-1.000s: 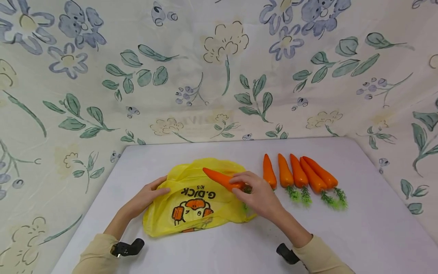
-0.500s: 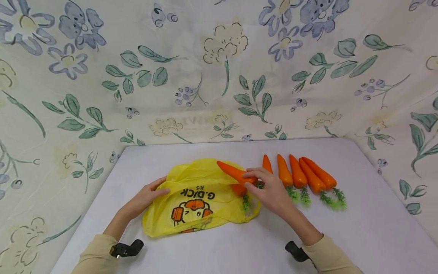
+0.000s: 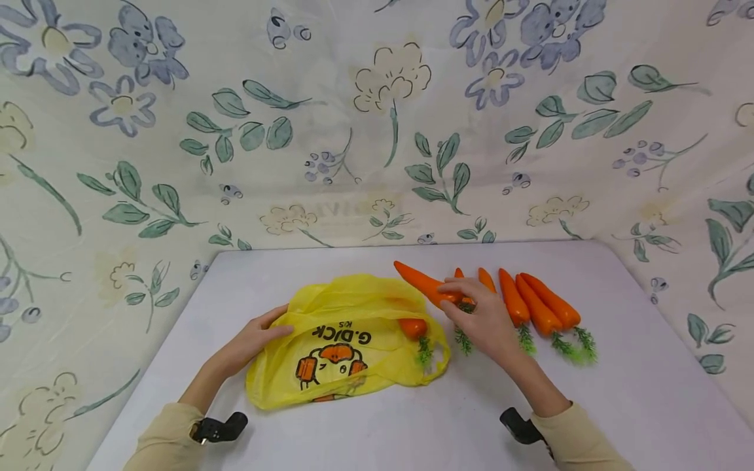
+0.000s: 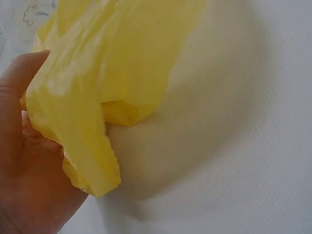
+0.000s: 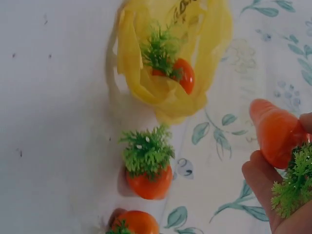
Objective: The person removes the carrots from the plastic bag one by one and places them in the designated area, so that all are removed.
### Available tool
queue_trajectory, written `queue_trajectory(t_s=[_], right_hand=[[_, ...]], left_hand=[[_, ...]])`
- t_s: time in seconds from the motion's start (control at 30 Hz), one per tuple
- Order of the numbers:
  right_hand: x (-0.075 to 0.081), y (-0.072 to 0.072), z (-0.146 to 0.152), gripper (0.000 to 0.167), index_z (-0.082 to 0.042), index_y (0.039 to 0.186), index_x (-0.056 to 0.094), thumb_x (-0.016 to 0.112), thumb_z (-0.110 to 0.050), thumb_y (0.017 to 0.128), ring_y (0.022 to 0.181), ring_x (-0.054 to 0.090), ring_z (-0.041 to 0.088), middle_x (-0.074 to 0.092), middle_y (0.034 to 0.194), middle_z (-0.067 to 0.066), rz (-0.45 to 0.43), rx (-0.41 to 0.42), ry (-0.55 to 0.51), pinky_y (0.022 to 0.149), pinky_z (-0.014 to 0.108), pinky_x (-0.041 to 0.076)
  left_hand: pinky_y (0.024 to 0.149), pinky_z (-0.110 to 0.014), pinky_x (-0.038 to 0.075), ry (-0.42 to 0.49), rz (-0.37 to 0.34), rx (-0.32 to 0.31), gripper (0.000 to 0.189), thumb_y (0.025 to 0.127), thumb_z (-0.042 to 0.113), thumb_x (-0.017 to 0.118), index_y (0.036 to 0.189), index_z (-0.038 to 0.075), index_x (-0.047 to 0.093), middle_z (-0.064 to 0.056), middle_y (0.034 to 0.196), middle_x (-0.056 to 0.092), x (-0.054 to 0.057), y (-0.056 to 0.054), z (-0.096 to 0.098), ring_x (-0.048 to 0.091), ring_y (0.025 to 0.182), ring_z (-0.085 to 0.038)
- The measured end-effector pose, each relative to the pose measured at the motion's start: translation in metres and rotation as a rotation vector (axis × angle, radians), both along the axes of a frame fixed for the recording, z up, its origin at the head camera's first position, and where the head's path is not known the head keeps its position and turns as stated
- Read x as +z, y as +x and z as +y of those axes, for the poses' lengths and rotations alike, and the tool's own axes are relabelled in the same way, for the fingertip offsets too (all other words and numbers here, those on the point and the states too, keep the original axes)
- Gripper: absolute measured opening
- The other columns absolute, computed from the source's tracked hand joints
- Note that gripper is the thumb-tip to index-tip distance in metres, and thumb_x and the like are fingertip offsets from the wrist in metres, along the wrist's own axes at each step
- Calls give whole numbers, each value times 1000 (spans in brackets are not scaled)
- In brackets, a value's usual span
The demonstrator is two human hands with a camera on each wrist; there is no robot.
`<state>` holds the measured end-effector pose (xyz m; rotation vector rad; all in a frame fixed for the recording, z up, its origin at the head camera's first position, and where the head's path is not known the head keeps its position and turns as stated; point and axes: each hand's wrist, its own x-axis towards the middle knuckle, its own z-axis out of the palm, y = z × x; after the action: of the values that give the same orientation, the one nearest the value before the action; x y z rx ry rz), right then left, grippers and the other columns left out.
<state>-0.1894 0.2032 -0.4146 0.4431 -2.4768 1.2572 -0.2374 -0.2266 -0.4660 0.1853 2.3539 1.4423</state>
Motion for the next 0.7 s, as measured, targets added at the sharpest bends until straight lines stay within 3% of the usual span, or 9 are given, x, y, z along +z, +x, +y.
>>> queue_trajectory(t_s=[0.13,0.2,0.4,0.6,0.7], right_hand=[[4,-2,10,22,-10,113,73,72,-11,91,121,59,28,67,125,9,22,-60,41,91,26,54],[6,-3,16,23,-10,114,72,72,-13,91,120,58,26,66,127,10,21,-75,38,90,23,53],[6,-6,36,25,-9,117,71,70,-15,93,94,54,3,65,128,10,24,-113,23,72,8,46],[-1,-11,59,27,-6,119,69,68,-17,94,95,49,-9,64,128,14,-1,-162,30,74,5,44],[-4,-12,70,29,-6,121,68,67,-18,95,95,51,-7,63,128,15,-21,-184,36,75,4,43]], left_hand=[[111,-48,39,-7,-1,-2,69,97,38,59,155,13,33,-15,158,34,-2,-2,0,46,131,-31],[111,-48,38,-16,-7,0,69,97,38,59,155,14,33,-14,158,34,-3,-3,0,45,132,-31],[112,-49,37,-23,-13,6,69,97,40,60,155,15,33,-13,158,35,-6,-5,1,44,133,-32],[112,-49,37,-10,-12,3,69,96,39,61,155,15,34,-12,158,35,-6,-5,-1,45,133,-30],[112,-49,38,-9,-10,3,69,96,39,61,155,15,34,-13,157,35,-7,-5,-2,46,132,-30]])
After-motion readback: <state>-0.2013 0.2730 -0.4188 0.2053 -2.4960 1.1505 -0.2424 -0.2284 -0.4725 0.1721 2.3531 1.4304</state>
